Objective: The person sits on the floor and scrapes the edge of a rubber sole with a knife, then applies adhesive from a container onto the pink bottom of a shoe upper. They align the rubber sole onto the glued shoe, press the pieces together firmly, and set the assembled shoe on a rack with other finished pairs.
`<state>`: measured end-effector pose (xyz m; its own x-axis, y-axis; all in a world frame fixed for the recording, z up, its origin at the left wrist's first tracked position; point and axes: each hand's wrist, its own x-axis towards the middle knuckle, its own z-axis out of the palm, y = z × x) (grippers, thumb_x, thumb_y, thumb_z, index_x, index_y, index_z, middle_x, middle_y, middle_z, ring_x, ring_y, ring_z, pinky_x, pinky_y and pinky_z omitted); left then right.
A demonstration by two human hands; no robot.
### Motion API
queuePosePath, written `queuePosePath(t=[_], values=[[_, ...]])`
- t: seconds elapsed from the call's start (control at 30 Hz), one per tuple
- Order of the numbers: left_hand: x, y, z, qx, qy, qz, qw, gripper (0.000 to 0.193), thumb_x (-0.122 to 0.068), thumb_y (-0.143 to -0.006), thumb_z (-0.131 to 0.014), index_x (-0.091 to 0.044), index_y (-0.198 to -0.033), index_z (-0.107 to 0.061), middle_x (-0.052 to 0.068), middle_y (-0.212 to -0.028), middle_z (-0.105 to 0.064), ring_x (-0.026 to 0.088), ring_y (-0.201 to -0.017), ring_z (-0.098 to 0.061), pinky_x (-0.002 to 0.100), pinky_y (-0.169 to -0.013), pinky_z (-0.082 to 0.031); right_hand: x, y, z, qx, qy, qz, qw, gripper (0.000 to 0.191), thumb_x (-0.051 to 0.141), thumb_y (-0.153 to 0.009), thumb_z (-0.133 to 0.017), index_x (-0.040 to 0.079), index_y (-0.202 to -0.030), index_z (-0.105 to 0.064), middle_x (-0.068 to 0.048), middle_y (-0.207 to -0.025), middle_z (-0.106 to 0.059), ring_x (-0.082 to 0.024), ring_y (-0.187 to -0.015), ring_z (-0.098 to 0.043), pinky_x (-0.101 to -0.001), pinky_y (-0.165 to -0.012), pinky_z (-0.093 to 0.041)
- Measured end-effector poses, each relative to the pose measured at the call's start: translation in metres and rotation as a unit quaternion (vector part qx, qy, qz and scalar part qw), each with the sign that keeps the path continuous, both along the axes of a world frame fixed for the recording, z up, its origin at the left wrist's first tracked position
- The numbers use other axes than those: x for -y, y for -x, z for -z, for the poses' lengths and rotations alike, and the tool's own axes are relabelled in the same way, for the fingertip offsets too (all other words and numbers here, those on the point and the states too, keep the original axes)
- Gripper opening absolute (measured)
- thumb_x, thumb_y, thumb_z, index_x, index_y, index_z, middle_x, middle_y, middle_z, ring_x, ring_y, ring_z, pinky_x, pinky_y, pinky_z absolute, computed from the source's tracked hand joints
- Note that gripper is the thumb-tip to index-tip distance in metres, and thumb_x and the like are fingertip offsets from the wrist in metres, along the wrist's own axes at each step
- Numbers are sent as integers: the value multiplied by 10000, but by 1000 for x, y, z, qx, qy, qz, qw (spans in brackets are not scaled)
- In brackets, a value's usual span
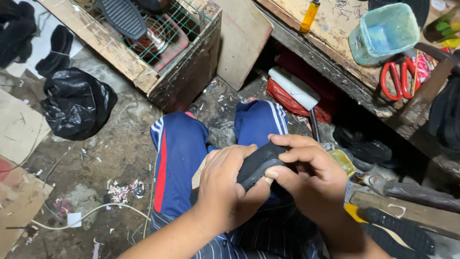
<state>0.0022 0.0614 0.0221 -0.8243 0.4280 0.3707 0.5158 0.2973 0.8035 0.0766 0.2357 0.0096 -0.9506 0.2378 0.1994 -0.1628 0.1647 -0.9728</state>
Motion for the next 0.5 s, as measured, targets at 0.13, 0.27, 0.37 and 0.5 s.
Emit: queuePosePath(t=[0.13, 0.27, 0.37, 0.5], values=[[5, 2, -2, 33, 4, -23, 999, 400, -192, -736, -793, -54, -1079, -639, 117, -1047, -721, 334, -965, -691, 417, -883, -515, 11, 8, -1, 4, 89, -31, 995, 317, -123, -885, -721, 8, -1139, -585, -206, -1440, -572, -245, -1300, -607, -383, -1070, -544], [12, 7, -6, 41, -29, -16, 999, 391, -188, -769, -793, -54, -1087, -608, 118, -1042, -707, 326, -978, -698, 413, -901, -512, 19, 20, -8, -23, 106, -70, 992, 397, -142, -887, -686, 2, -1235, -559, -202, -1473, -518, -258, -1369, -561, -398, -1148, -496], [18, 6, -13, 9, -21, -34, 999, 395, -193, -770, -799, -56, -1079, -594, 125, -1043, -691, 323, -966, -687, 416, -885, -502, 25, 27, -18, -40, 49, -79, 995, 441, -108, -872, -705, -4, -1282, -578, -205, -1484, -516, -271, -1358, -572, -393, -1132, -506], [24, 5, -26, 17, 37, -79, 996, 428, -223, -742, -826, -62, -1067, -599, 125, -1033, -678, 330, -938, -667, 423, -850, -489, 26, 36, -28, -47, -90, -84, 991, 409, -36, -850, -739, -7, -1247, -645, -210, -1437, -604, -280, -1317, -630, -376, -1102, -521]])
